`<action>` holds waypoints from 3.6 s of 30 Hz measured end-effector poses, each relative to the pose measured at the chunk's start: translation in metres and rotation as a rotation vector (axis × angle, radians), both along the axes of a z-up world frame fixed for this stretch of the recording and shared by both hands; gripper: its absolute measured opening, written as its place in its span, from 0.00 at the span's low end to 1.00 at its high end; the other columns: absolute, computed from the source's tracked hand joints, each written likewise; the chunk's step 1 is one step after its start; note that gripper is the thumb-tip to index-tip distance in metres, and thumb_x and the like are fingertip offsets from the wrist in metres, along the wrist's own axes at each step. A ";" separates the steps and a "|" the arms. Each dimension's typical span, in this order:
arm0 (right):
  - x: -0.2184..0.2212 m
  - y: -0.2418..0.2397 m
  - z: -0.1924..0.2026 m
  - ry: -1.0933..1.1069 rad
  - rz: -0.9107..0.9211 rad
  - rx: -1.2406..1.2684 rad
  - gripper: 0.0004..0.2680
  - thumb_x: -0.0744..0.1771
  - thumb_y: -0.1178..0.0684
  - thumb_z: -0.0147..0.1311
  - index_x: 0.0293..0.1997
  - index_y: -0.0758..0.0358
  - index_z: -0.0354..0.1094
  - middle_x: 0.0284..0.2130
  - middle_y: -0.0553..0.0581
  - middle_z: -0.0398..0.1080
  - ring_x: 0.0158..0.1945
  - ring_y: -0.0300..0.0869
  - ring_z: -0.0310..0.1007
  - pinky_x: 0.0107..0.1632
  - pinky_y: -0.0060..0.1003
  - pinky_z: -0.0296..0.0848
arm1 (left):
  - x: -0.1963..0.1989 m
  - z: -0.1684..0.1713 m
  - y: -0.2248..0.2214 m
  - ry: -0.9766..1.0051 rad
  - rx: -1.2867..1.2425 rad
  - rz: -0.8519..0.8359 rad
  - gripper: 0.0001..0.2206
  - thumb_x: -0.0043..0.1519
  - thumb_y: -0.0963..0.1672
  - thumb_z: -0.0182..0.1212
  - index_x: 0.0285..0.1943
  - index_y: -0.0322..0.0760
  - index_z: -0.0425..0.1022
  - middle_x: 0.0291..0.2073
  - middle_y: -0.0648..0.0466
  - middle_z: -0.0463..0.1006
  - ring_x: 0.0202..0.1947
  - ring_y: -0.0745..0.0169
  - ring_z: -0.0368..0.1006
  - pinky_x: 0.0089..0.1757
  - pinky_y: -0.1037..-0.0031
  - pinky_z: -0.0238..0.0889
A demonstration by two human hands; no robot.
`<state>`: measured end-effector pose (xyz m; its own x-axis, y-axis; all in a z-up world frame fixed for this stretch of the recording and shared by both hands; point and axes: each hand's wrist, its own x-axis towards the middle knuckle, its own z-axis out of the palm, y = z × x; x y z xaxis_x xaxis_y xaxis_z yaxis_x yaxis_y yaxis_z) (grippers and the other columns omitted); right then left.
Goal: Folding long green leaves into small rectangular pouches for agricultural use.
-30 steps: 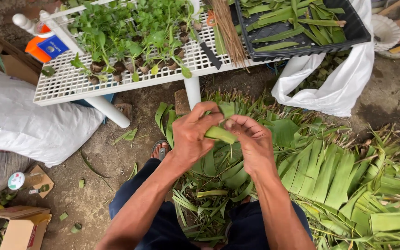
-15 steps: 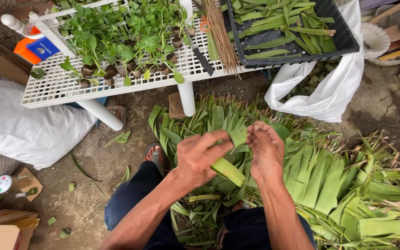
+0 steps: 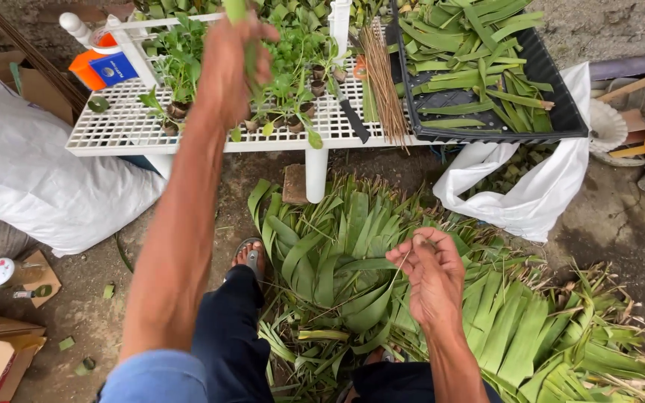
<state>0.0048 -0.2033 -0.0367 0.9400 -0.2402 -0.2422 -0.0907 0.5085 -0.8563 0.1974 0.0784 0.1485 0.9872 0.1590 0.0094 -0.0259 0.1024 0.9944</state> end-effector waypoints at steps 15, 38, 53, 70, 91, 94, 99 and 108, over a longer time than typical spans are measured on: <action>-0.019 0.026 0.061 -0.235 -0.012 -0.852 0.03 0.68 0.61 0.60 0.45 0.66 0.76 0.23 0.59 0.69 0.22 0.32 0.62 0.21 0.26 0.63 | -0.166 -0.117 -0.055 0.089 -0.166 -0.625 0.13 0.68 0.36 0.52 0.60 0.18 0.68 0.51 0.27 0.78 0.47 0.37 0.80 0.42 0.57 0.81; -0.016 0.032 0.048 -0.246 -0.076 -0.449 0.05 0.67 0.60 0.64 0.45 0.67 0.74 0.26 0.55 0.75 0.16 0.23 0.58 0.19 0.19 0.59 | -0.208 -0.116 -0.069 0.300 -0.424 -0.721 0.13 0.68 0.40 0.56 0.54 0.17 0.71 0.46 0.23 0.78 0.39 0.41 0.82 0.36 0.65 0.81; -0.042 0.005 0.061 -0.562 -0.126 -1.171 0.11 0.68 0.72 0.57 0.51 0.65 0.78 0.45 0.67 0.76 0.25 0.36 0.66 0.29 0.30 0.68 | -0.211 -0.121 -0.089 0.280 -0.256 -0.643 0.08 0.63 0.37 0.65 0.47 0.19 0.78 0.27 0.34 0.81 0.12 0.66 0.74 0.14 0.82 0.67; -0.042 0.017 0.052 -0.341 0.072 -0.560 0.09 0.65 0.66 0.65 0.48 0.71 0.75 0.37 0.66 0.78 0.39 0.35 0.77 0.43 0.32 0.80 | -0.204 -0.136 -0.091 -0.078 -0.114 -0.314 0.23 0.63 0.34 0.63 0.68 0.39 0.72 0.41 0.44 0.85 0.44 0.69 0.76 0.49 0.74 0.70; -0.039 0.003 0.050 -0.341 0.123 -0.971 0.05 0.64 0.58 0.72 0.40 0.58 0.82 0.24 0.53 0.75 0.20 0.28 0.53 0.22 0.23 0.53 | -0.205 -0.109 -0.086 0.006 0.036 -0.479 0.09 0.68 0.39 0.57 0.51 0.38 0.82 0.29 0.49 0.79 0.26 0.69 0.64 0.32 0.78 0.62; -0.045 0.009 0.068 -0.391 0.154 -1.040 0.04 0.66 0.62 0.67 0.43 0.62 0.81 0.27 0.59 0.77 0.19 0.30 0.53 0.23 0.25 0.58 | -0.204 -0.116 -0.087 0.035 0.010 -0.514 0.07 0.66 0.41 0.61 0.51 0.36 0.80 0.37 0.45 0.78 0.39 0.58 0.65 0.43 0.65 0.61; -0.047 0.012 0.077 -0.439 0.120 -1.111 0.05 0.65 0.67 0.65 0.41 0.65 0.80 0.27 0.61 0.77 0.19 0.32 0.56 0.25 0.28 0.61 | -0.205 -0.123 -0.084 0.077 0.024 -0.557 0.10 0.61 0.41 0.69 0.49 0.33 0.77 0.48 0.40 0.75 0.56 0.45 0.68 0.56 0.49 0.61; -0.043 0.015 0.069 -0.425 0.082 -1.096 0.05 0.65 0.66 0.65 0.38 0.62 0.79 0.27 0.54 0.76 0.20 0.32 0.58 0.25 0.30 0.62 | -0.199 -0.144 -0.087 0.001 0.009 -0.503 0.05 0.59 0.39 0.73 0.41 0.38 0.85 0.34 0.51 0.79 0.31 0.75 0.63 0.34 0.85 0.60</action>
